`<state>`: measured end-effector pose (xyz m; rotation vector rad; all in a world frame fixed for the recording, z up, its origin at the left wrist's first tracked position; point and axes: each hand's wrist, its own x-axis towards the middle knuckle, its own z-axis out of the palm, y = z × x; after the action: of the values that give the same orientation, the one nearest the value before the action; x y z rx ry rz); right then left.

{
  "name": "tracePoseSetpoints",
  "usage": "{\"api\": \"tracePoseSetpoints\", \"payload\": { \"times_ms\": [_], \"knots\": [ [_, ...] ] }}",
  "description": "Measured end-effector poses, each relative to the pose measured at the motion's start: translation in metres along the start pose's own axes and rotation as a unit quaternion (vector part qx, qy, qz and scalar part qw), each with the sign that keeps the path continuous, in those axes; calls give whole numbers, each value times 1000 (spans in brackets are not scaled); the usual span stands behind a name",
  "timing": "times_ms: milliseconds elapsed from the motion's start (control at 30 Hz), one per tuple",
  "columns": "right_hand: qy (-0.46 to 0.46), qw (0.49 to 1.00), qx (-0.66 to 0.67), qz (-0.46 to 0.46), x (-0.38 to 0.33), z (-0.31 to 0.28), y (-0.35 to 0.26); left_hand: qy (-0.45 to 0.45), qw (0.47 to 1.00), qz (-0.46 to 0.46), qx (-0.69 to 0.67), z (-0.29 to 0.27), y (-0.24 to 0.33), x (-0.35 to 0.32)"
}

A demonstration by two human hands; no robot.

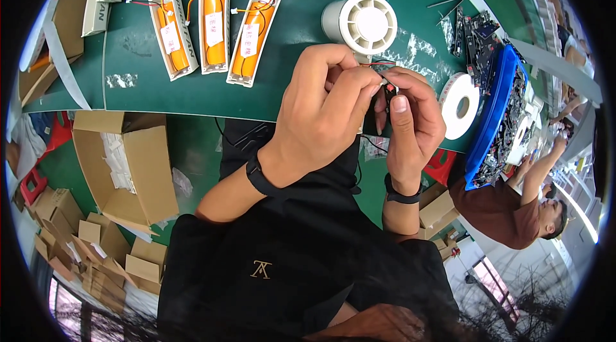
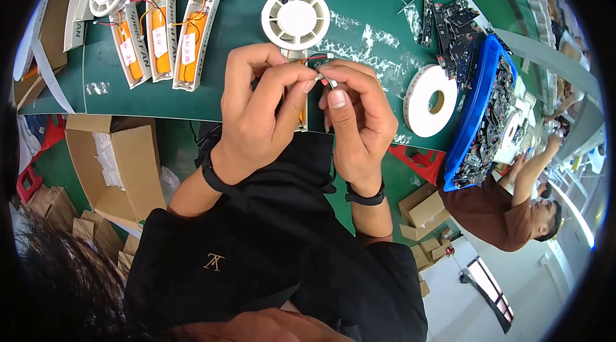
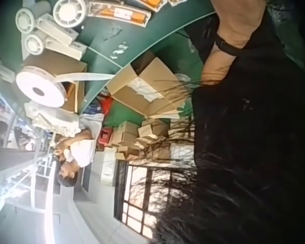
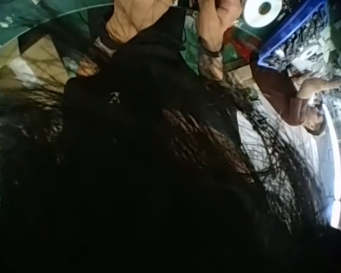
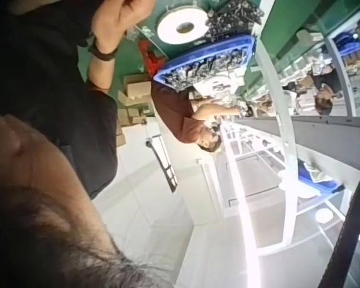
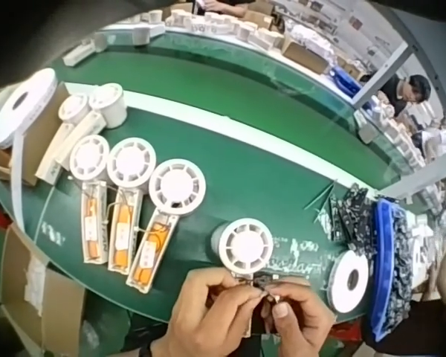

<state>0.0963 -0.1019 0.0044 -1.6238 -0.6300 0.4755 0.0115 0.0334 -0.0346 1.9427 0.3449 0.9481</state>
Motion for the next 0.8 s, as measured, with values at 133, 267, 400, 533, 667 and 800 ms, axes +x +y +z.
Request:
{"api": "tracePoseSetpoints", "payload": {
  "times_ms": [133, 267, 400, 533, 667, 800],
  "knots": [
    [3, 1000, -18, -6, 0, 2, 1, 6, 1000, 0, 11, 1, 0, -1],
    [15, 997, -70, -34, -1, 4, 4, 7, 1000, -4, 14, 1, 1, -2],
    [44, 981, -165, -91, -3, 14, -1, 14, 1000, -12, 20, 3, 3, -2],
    [61, 973, -193, -113, -4, 18, 1, 24, 999, -20, 18, 4, 5, -2],
    [62, 975, -180, -113, -6, 18, 6, 26, 999, -23, 24, 3, 5, -3],
    [57, 973, -184, -126, -5, 17, 6, 32, 999, -39, 9, 5, 5, -3]
  ]
}}
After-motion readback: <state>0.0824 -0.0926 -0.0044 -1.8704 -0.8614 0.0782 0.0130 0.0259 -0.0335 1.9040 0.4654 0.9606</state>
